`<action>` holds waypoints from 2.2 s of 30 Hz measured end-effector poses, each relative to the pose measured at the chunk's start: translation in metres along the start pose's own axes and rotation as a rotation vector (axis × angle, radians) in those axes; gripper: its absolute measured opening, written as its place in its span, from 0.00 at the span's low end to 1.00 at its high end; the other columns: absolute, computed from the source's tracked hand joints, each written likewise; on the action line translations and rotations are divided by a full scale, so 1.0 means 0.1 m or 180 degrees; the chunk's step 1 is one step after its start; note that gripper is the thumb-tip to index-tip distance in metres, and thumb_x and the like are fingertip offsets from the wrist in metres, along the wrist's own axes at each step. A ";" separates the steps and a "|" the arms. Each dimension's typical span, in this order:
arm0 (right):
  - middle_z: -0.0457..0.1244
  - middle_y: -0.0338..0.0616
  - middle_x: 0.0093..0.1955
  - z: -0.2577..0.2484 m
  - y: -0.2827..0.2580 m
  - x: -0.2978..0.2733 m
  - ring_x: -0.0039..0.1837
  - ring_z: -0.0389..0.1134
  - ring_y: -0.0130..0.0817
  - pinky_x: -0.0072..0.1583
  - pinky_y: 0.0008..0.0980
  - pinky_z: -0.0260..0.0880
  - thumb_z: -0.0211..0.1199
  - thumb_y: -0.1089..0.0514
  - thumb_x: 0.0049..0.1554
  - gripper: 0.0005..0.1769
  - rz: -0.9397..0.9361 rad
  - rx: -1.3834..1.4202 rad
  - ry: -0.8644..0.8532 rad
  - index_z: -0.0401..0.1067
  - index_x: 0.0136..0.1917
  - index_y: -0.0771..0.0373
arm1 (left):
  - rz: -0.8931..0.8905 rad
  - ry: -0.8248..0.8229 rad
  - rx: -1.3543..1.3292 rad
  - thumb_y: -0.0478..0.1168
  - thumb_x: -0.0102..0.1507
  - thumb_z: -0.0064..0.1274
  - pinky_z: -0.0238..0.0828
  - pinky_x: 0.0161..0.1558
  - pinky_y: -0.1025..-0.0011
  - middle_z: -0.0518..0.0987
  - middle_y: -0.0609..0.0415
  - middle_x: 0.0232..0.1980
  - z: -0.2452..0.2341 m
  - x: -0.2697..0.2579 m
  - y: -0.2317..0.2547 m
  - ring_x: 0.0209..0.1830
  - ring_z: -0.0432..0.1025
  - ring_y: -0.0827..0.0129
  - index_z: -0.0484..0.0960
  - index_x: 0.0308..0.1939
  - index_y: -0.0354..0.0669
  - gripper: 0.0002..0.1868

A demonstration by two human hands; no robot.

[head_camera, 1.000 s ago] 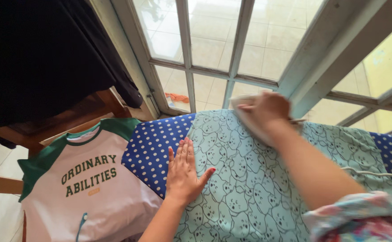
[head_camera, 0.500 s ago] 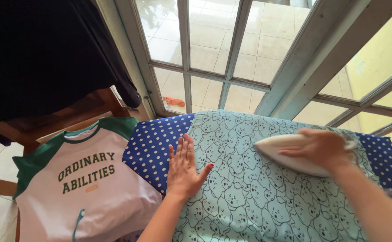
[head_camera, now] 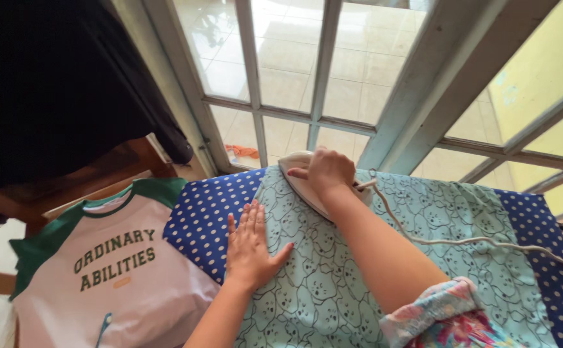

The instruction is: The person irons a light blue patterned shirt on a blue polka-dotted ironing board. They smooth the fabric with their hands and move the iron back and forth across the shirt surface.

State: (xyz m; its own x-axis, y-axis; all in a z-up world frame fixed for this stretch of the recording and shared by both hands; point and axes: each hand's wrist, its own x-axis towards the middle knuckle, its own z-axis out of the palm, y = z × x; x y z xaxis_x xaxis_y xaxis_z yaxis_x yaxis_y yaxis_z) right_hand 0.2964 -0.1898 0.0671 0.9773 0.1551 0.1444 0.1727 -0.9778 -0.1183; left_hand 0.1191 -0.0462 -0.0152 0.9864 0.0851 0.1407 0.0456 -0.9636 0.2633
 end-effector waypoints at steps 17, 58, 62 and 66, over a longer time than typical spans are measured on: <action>0.72 0.49 0.41 -0.26 3.49 -0.20 0.45 0.76 0.42 0.42 0.40 0.76 0.49 0.03 0.36 0.60 0.0971 -0.1258 -0.0290 0.77 0.52 0.57 | 0.0136 0.0153 0.0066 0.71 0.59 0.45 0.16 0.75 0.53 0.45 0.44 0.81 0.11 -0.04 -0.02 0.82 0.34 0.59 0.45 0.76 0.31 0.57; 0.68 0.43 0.35 -0.53 2.57 -2.13 0.36 0.73 0.34 0.37 0.34 0.74 0.55 0.15 0.44 0.43 0.0635 -0.0122 -0.0601 0.70 0.44 0.57 | 0.0429 0.0620 0.0047 0.69 0.62 0.38 0.17 0.75 0.55 0.44 0.44 0.81 0.56 -0.03 0.67 0.82 0.34 0.60 0.49 0.75 0.34 0.51; 0.69 0.38 0.35 -0.61 2.43 -2.72 0.37 0.73 0.29 0.38 0.31 0.74 0.52 0.13 0.43 0.44 0.1091 -0.0356 -0.1095 0.69 0.46 0.54 | 0.0447 0.0561 0.0010 0.69 0.62 0.38 0.18 0.76 0.55 0.45 0.44 0.81 0.60 -0.05 0.64 0.82 0.35 0.59 0.51 0.75 0.36 0.50; 0.69 0.43 0.36 -0.61 2.90 -2.82 0.36 0.73 0.34 0.36 0.34 0.71 0.53 0.19 0.52 0.40 0.1854 -0.0308 -0.0628 0.71 0.47 0.59 | 0.0488 0.0618 -0.0070 0.68 0.62 0.39 0.20 0.76 0.56 0.48 0.43 0.80 0.60 -0.04 0.62 0.82 0.37 0.58 0.54 0.74 0.36 0.48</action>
State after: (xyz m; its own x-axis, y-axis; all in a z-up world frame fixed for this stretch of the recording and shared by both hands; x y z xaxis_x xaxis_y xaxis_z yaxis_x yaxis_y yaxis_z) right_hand 0.0636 -0.5252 0.0524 0.9135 -0.3936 -0.1026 -0.3986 -0.9166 -0.0322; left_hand 0.1271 -0.1215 -0.0565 0.9325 -0.0125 0.3609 -0.1078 -0.9634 0.2452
